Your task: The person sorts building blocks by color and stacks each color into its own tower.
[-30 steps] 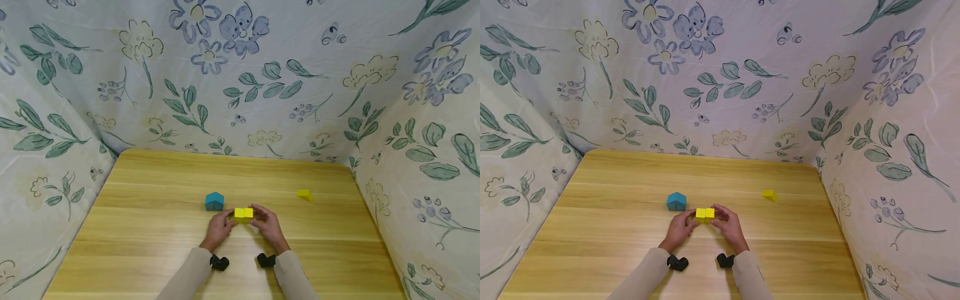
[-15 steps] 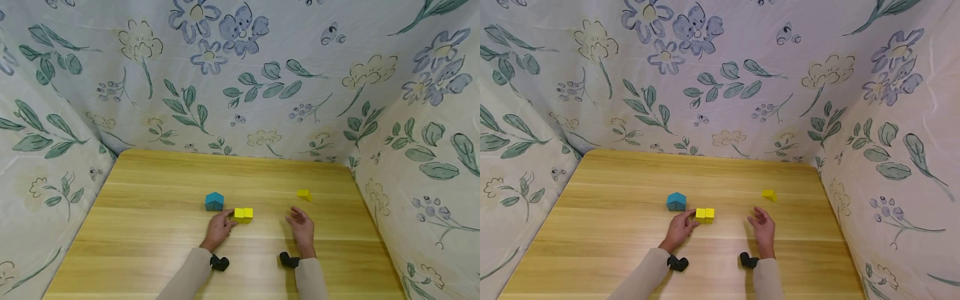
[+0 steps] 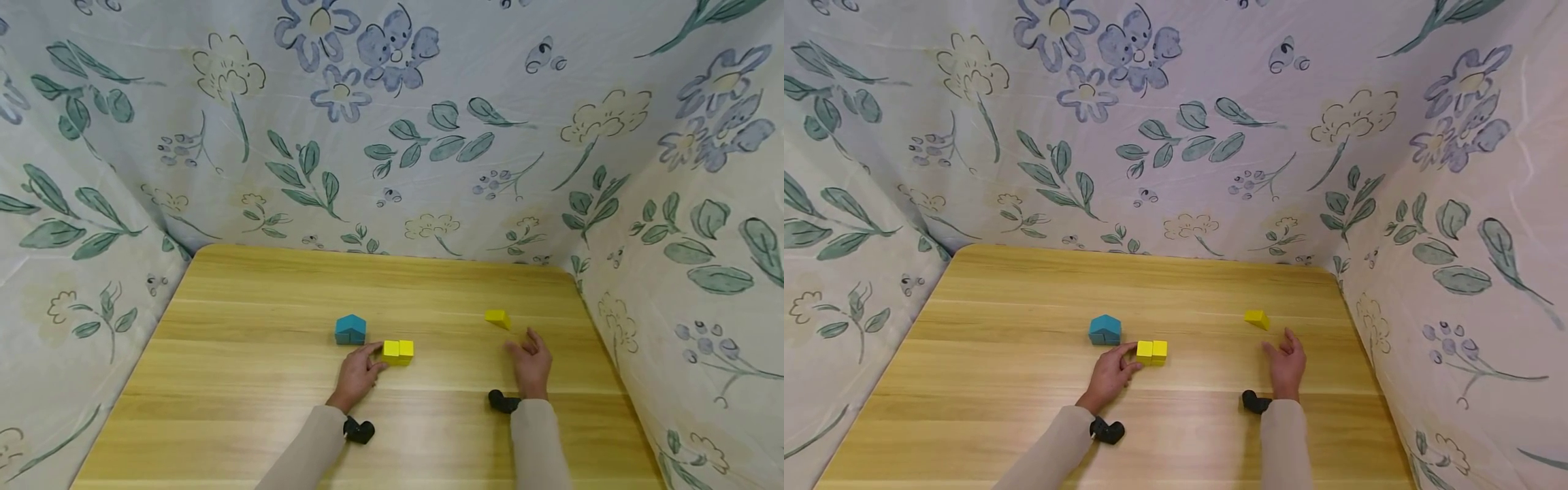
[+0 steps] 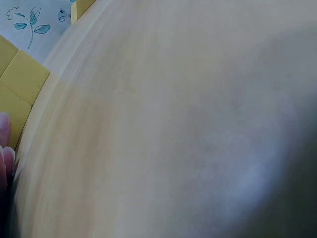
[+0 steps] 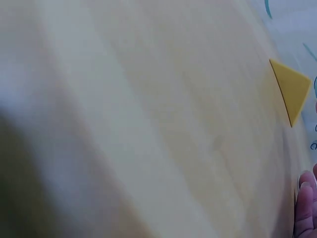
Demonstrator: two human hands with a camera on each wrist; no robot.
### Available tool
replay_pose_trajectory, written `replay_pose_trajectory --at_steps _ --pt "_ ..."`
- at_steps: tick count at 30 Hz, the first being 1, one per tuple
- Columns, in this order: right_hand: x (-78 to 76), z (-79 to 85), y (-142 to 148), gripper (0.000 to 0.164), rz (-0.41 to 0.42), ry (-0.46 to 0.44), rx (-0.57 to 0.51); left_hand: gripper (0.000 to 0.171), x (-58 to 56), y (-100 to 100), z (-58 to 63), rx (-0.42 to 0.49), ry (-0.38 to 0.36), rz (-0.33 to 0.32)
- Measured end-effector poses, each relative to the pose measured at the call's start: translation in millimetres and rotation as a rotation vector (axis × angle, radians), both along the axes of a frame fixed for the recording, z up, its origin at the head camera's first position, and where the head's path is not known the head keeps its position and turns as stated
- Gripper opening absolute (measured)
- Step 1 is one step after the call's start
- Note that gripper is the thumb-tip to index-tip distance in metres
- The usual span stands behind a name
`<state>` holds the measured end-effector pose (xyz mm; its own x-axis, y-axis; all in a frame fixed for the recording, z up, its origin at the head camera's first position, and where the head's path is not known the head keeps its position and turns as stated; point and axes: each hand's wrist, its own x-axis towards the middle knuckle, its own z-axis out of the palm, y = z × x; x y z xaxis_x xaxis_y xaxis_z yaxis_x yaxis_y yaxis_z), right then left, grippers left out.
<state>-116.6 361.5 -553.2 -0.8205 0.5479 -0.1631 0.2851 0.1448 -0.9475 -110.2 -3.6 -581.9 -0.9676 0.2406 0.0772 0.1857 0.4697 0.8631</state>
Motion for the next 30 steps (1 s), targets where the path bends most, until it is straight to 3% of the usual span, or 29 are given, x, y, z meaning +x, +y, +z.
replay_pose_trajectory --at_steps 4,11,16,21,30 --pt "-14.1 -3.0 10 0.07 0.02 -0.023 0.022 0.043 -0.2 -1 0.9 -0.004 0.0 0.003" --pt "-37.5 -5.1 15 0.07 0.133 -0.063 0.081 0.043 0.0 -1 1.2 -0.012 -0.008 0.006" --pt "-50.6 -5.2 15 0.062 0.166 -0.072 0.145 0.043 0.5 0 2.5 0.006 -0.016 0.005" --pt "-55.9 -6.1 14 0.051 0.149 -0.062 0.194 0.043 0.4 1 4.3 0.008 -0.021 0.0" --pt "-57.6 -11.0 13 0.046 0.139 -0.047 0.228 0.043 1.5 -1 5.2 -0.004 -0.023 0.0"
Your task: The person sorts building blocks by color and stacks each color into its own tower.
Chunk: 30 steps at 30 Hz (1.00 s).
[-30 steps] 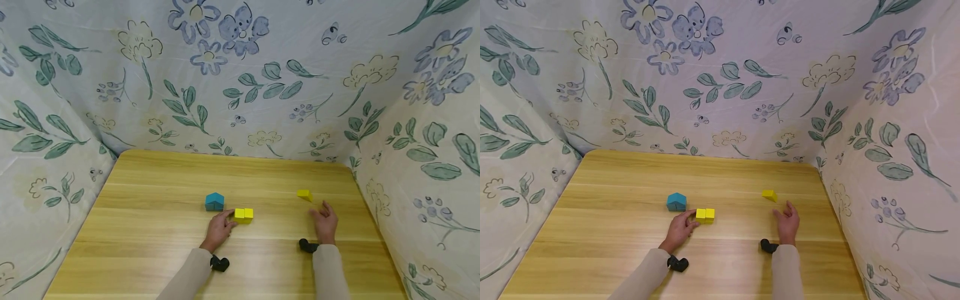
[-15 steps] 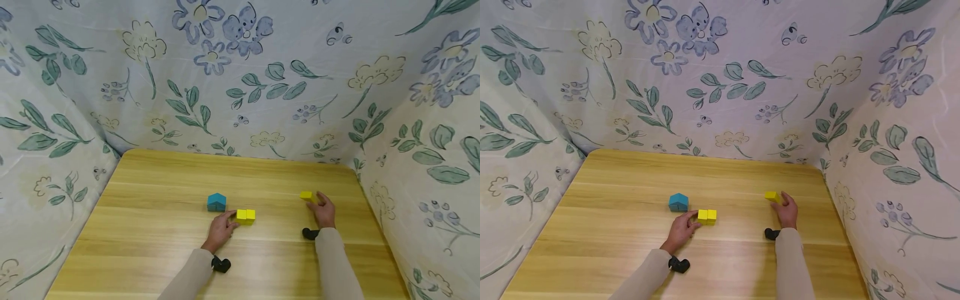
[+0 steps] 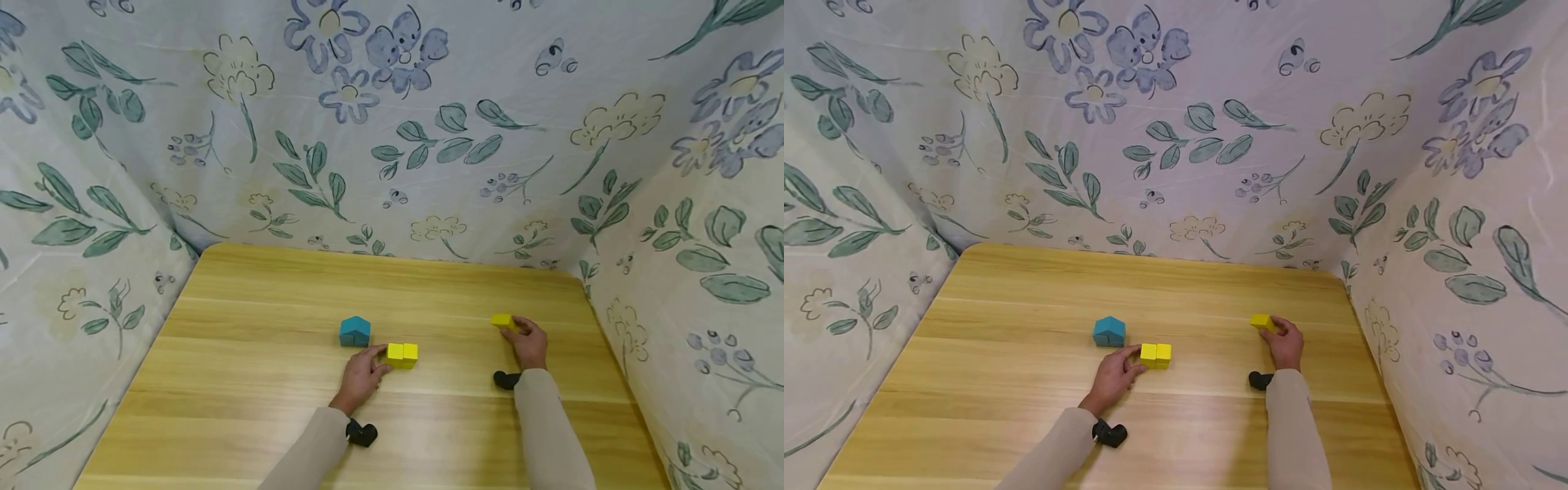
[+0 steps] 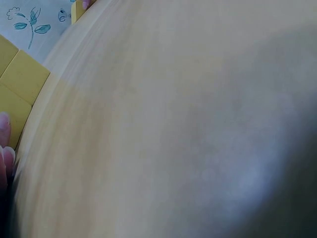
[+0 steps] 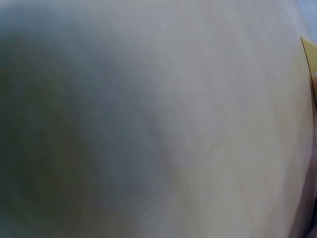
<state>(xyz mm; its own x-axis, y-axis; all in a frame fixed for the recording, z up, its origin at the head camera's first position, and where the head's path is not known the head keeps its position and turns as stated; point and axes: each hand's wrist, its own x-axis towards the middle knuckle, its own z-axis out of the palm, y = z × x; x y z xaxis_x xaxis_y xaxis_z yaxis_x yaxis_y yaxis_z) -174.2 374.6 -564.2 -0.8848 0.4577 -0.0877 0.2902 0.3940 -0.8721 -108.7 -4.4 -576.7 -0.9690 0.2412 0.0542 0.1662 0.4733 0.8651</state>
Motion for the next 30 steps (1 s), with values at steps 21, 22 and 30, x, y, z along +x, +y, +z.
replay_pose_trajectory --at_steps 21,22,30 --pt "8.1 2.0 -2.2 0.047 0.028 -0.012 0.039 0.044 3.0 2.1 -1.7 -0.002 0.004 0.003" --pt "7.9 1.2 -1.9 0.047 0.028 -0.012 0.038 0.044 2.8 2.0 -1.7 -0.002 0.006 0.003" --pt "8.4 -0.6 -9.9 0.05 0.076 -0.012 0.021 0.044 -0.2 0.0 -3.5 -0.009 0.005 0.001"
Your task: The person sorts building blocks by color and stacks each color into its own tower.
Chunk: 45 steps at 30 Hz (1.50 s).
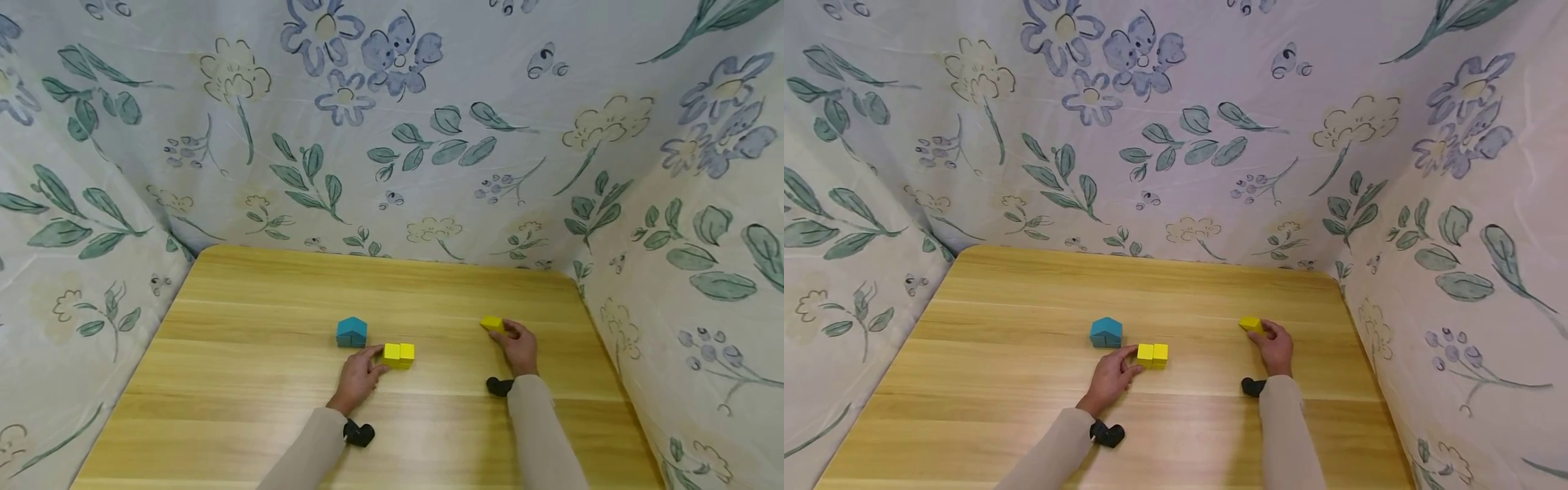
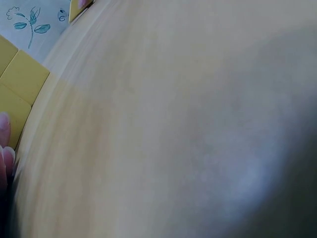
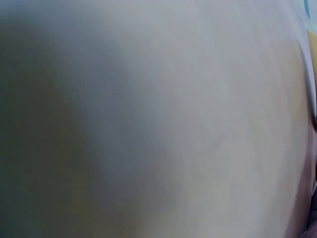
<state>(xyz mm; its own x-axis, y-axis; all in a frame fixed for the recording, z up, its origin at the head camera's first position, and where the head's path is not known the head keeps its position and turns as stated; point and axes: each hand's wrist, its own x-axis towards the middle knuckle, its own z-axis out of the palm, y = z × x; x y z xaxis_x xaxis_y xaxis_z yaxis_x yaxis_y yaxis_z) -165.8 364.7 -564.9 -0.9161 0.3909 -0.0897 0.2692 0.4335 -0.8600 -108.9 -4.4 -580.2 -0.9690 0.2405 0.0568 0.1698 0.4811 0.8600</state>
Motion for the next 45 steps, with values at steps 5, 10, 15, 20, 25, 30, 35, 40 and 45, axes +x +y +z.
replay_pose_trajectory --at_steps 5,10,15,20,25,30,35,40,45 --pt "5.0 1.6 -18 0.053 0.046 -0.026 -0.045 0.044 -0.2 -1 -0.4 0.005 0.005 0.004" --pt "12.2 4.0 -41 0.053 0.103 -0.024 -0.058 0.045 -0.5 -1 -0.8 0.004 0.005 0.004" --pt "21.3 8.2 -63 0.049 0.124 0.014 -0.109 0.045 -0.7 0 -1.7 0.007 0.002 -0.004" --pt "29.6 13.7 -82 0.048 0.158 0.059 -0.14 0.045 -1.8 1 -3.3 0.011 0.011 -0.003" --pt "39.9 22.7 -99 0.043 0.173 0.102 -0.157 0.045 -1.9 1 -3.2 0.008 0.012 -0.012" --pt "47.6 37.5 -114 0.04 0.2 0.129 -0.17 0.045 -1.3 1 -1.3 0.016 0.004 -0.01" --pt "53.6 54.3 -128 0.036 0.266 0.159 -0.175 0.045 -2.1 0 -0.7 0.019 0.002 -0.01" --pt "63.2 77.7 -146 0.034 0.363 0.214 -0.155 0.046 -2.8 0 -1.4 0.019 0.004 -0.006" --pt "68.2 84.4 -158 0.034 0.418 0.252 -0.153 0.046 -2.2 0 -1.2 0.021 0.004 -0.012"
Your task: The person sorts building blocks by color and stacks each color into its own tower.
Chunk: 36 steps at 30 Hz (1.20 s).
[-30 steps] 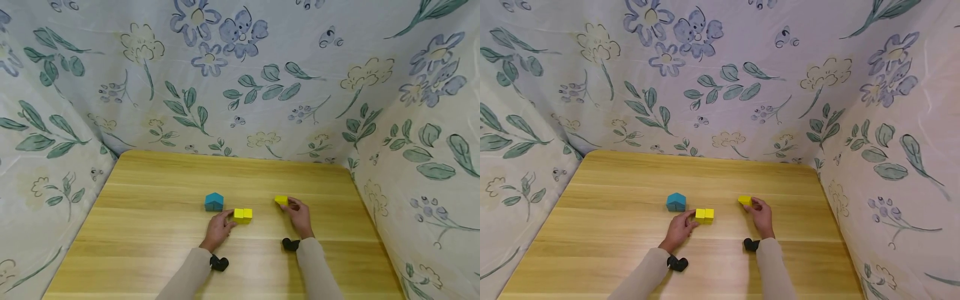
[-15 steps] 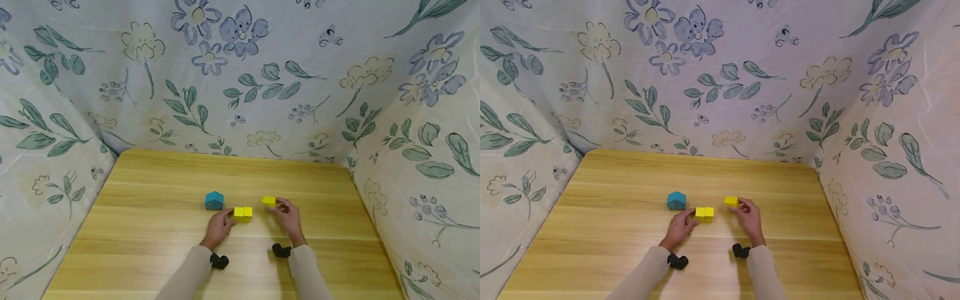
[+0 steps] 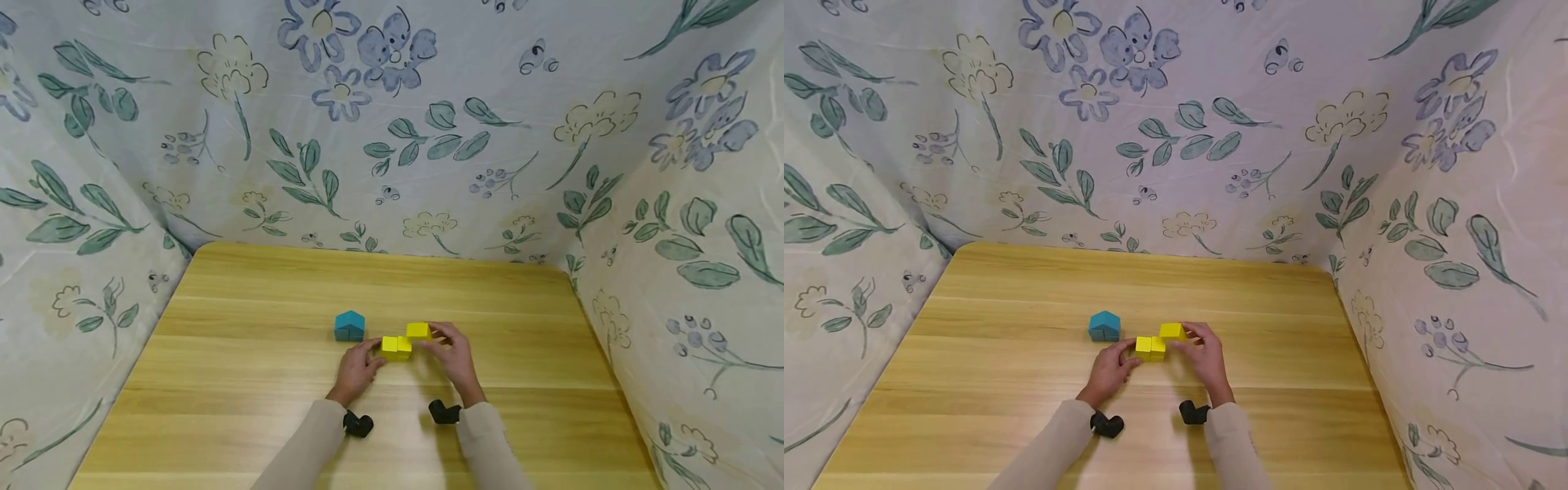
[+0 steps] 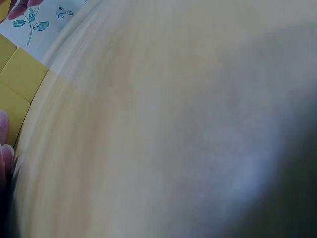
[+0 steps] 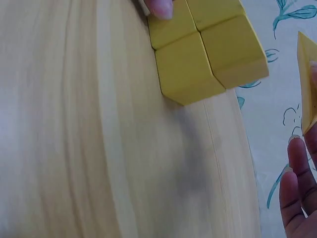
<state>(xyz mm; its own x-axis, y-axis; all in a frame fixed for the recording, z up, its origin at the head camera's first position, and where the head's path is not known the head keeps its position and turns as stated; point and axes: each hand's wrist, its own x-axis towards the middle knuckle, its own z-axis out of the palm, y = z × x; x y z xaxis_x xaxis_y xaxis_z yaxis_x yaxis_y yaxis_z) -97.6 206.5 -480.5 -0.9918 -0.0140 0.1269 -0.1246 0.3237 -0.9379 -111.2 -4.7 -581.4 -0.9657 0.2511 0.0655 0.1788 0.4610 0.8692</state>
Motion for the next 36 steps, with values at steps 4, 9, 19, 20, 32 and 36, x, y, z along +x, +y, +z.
replay_pose_trajectory --at_steps 4,9,19,20,32,36 --pt "0.5 -0.1 -8 0.035 0.029 -0.002 0.01 0.045 0.5 0 0.3 0.002 0.004 -0.001" --pt "-0.6 -2.3 -14 0.035 0.056 0.003 0.021 0.045 0.1 0 -0.3 -0.005 0.003 0.003" --pt "-13.2 -39.1 -14 0.035 0.076 0.03 0.082 0.046 -0.3 0 1.2 -0.001 -0.016 0.001" --pt "-13.1 -39.3 -15 0.034 0.081 0.026 0.082 0.046 -0.2 -1 1.5 -0.004 -0.016 0.0" --pt "-15.5 -41.8 -20 0.034 0.123 0.027 0.124 0.045 0.2 -1 2.4 -0.008 -0.008 -0.005" --pt "-15.8 -42.8 -21 0.034 0.119 0.011 0.133 0.046 0.1 -1 3.3 0.0 -0.013 -0.004"
